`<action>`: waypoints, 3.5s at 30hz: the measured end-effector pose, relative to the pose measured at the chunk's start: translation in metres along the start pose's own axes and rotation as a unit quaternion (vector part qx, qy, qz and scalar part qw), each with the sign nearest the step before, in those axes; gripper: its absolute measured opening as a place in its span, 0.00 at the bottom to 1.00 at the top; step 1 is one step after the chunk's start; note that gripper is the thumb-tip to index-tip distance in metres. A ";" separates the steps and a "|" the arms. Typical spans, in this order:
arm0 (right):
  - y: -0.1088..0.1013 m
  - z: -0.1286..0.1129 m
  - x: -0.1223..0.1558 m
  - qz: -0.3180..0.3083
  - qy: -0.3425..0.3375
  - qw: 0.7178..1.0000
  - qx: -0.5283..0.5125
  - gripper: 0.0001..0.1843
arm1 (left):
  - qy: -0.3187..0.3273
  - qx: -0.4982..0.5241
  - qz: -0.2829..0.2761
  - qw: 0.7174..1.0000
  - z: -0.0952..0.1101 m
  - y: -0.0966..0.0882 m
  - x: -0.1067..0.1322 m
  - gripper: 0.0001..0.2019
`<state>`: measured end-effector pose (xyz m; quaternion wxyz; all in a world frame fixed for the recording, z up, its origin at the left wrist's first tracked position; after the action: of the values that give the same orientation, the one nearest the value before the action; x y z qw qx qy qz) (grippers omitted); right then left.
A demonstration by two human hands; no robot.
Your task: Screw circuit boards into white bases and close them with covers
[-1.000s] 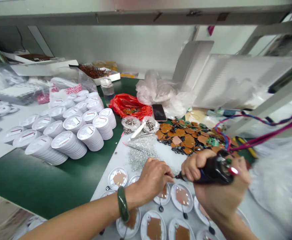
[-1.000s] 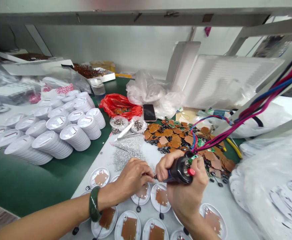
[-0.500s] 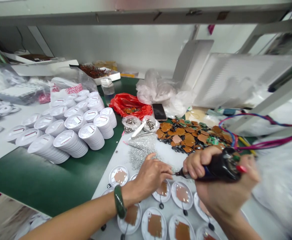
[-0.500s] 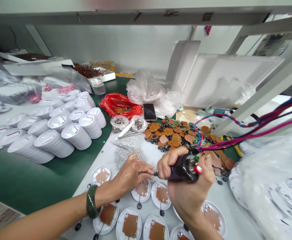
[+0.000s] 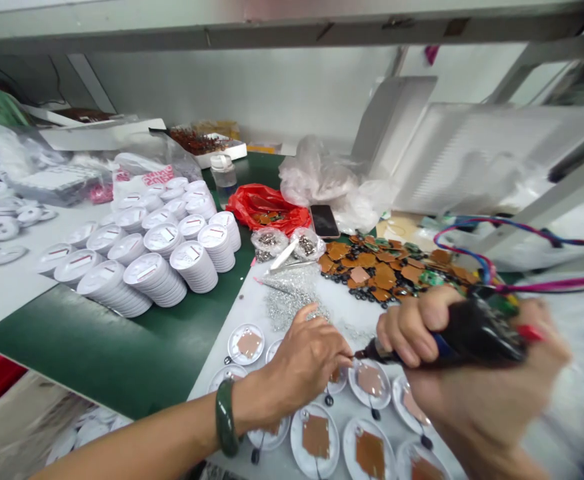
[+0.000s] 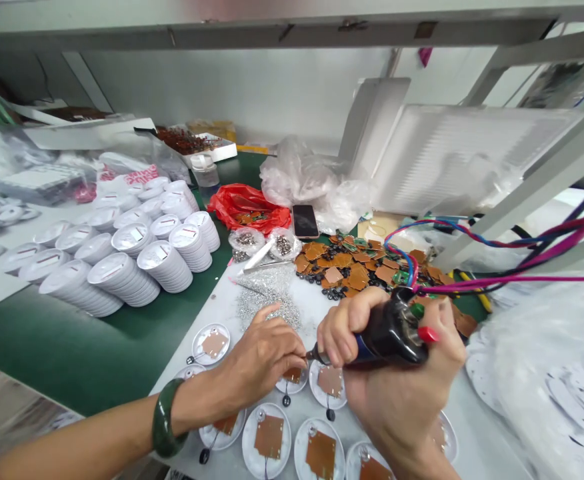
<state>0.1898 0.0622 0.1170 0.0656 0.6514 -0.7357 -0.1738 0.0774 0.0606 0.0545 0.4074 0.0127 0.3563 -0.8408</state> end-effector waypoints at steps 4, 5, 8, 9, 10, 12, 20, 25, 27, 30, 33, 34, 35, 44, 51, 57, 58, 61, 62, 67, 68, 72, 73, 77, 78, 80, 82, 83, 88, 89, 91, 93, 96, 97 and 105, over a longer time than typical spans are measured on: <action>0.008 -0.003 0.010 -0.020 -0.001 1.000 -0.007 0.30 | 0.003 -0.025 -0.004 1.000 0.004 0.001 0.012 0.05; 0.009 -0.004 0.013 -0.022 -0.003 1.000 -0.007 0.30 | 0.001 -0.017 0.002 1.000 0.004 0.000 0.014 0.05; 0.010 -0.005 0.019 -0.022 -0.008 1.000 -0.006 0.29 | -0.015 0.031 0.022 0.999 0.003 -0.006 0.017 0.06; 0.010 -0.006 0.021 -0.023 -0.009 1.000 -0.007 0.28 | -0.025 0.047 0.026 0.998 0.003 -0.007 0.018 0.07; 0.011 -0.006 0.022 -0.025 -0.009 1.000 -0.006 0.28 | -0.036 0.062 0.029 0.997 0.002 -0.008 0.019 0.07; 0.012 -0.006 0.024 -0.030 -0.001 1.000 -0.005 0.28 | -0.051 0.085 0.037 0.994 0.001 -0.008 0.021 0.07; 0.011 -0.002 0.028 -0.047 0.009 0.998 -0.033 0.30 | -0.056 0.140 0.045 0.988 0.000 -0.003 0.032 0.07; 0.007 0.001 0.035 -0.045 0.012 0.998 -0.049 0.33 | -0.066 0.171 0.040 0.982 0.005 -0.003 0.039 0.08; 0.009 0.007 0.041 -0.065 0.024 0.996 -0.056 0.35 | -0.035 0.148 0.050 0.987 0.010 -0.005 0.049 0.06; 0.016 0.023 0.050 -0.111 0.063 0.989 -0.071 0.33 | 0.041 0.057 0.075 0.995 0.021 -0.005 0.074 0.07; 0.025 0.040 0.057 -0.144 0.107 0.981 -0.073 0.31 | 0.120 -0.043 0.133 0.983 0.036 -0.004 0.105 0.06; 0.029 0.044 0.058 -0.152 0.118 0.979 -0.068 0.31 | 0.135 -0.069 0.152 0.977 0.040 -0.005 0.113 0.06; 0.033 0.049 0.060 -0.159 0.131 0.977 -0.062 0.30 | 0.142 -0.088 0.168 0.971 0.043 -0.005 0.120 0.08; 0.045 0.065 0.062 -0.165 0.138 0.975 -0.060 0.31 | 0.032 -0.035 0.157 0.986 0.022 -0.013 0.121 0.09; 0.053 0.057 0.061 -0.169 0.144 0.973 -0.066 0.31 | -0.007 -0.024 0.114 0.993 0.008 0.004 0.112 0.07; 0.051 0.052 0.064 -0.174 0.140 0.973 -0.063 0.32 | 0.025 0.020 0.147 0.989 0.014 0.001 0.105 0.06; 0.049 0.052 0.064 -0.174 0.138 0.973 -0.062 0.33 | 0.022 0.031 0.147 0.988 0.014 0.001 0.104 0.08; 0.044 0.055 0.067 -0.181 0.142 0.972 -0.049 0.33 | -0.004 0.073 0.140 0.987 0.012 -0.001 0.103 0.10; 0.041 0.055 0.068 -0.178 0.143 0.973 -0.043 0.33 | -0.016 0.088 0.138 0.986 0.010 0.000 0.103 0.09; 0.029 0.060 0.069 -0.146 0.160 0.976 0.016 0.31 | -0.069 0.148 0.132 0.978 -0.003 0.005 0.105 0.09; 0.027 0.061 0.069 -0.138 0.161 0.977 0.031 0.32 | -0.074 0.155 0.130 0.977 -0.003 0.006 0.106 0.10; 0.025 0.061 0.070 -0.120 0.148 0.980 0.049 0.33 | -0.063 0.166 0.110 0.978 0.002 0.007 0.104 0.06; 0.026 0.060 0.071 -0.120 0.144 0.981 0.044 0.32 | -0.054 0.163 0.104 0.980 0.005 0.007 0.104 0.04; 0.032 0.057 0.074 -0.141 0.143 0.980 0.012 0.30 | 0.000 0.092 0.121 0.988 0.017 0.000 0.107 0.09; 0.034 0.057 0.074 -0.150 0.145 0.978 0.003 0.30 | 0.022 0.058 0.140 0.988 0.020 -0.003 0.110 0.09; 0.040 0.060 0.074 -0.170 0.153 0.973 -0.015 0.31 | 0.073 -0.018 0.183 0.980 0.028 -0.006 0.119 0.06; 0.045 0.065 0.071 -0.180 0.153 0.971 -0.027 0.31 | 0.120 -0.085 0.215 0.965 0.035 -0.001 0.129 0.04; 0.046 0.068 0.069 -0.177 0.148 0.972 -0.031 0.31 | 0.139 -0.111 0.220 0.959 0.036 0.004 0.134 0.04; 0.054 0.085 0.062 -0.169 0.118 0.978 -0.031 0.31 | 0.158 -0.171 0.198 0.952 0.032 0.026 0.143 0.04; 0.055 0.088 0.062 -0.172 0.118 0.978 -0.031 0.31 | 0.155 -0.172 0.198 0.953 0.031 0.027 0.143 0.05; 0.057 0.092 0.063 -0.176 0.119 0.977 -0.032 0.31 | 0.150 -0.172 0.206 0.952 0.030 0.026 0.143 0.07; 0.056 0.093 0.065 -0.179 0.121 0.976 -0.031 0.31 | 0.148 -0.171 0.213 0.950 0.031 0.024 0.142 0.08; 0.055 0.092 0.066 -0.180 0.120 0.976 -0.019 0.30 | 0.147 -0.168 0.219 0.950 0.032 0.022 0.141 0.08; 0.055 0.092 0.065 -0.179 0.119 0.976 -0.013 0.30 | 0.148 -0.166 0.221 0.950 0.033 0.022 0.140 0.08; 0.065 0.083 0.062 -0.162 0.086 0.983 0.013 0.29 | 0.145 -0.175 0.219 0.949 0.036 0.019 0.138 0.10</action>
<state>0.0932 0.0211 0.0536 0.0913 0.7751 -0.6144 -0.1155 0.0085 -0.0628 0.0270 0.5208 0.1406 0.5420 -0.6444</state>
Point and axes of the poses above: each hand's wrist, its own x-axis away from the middle knuckle, its own y-axis out of the palm, z = x × y, the point moved 10 cm from there along -x, towards the middle knuckle, and after that the axes turned 14 degrees about x, right-handed, at the moved point
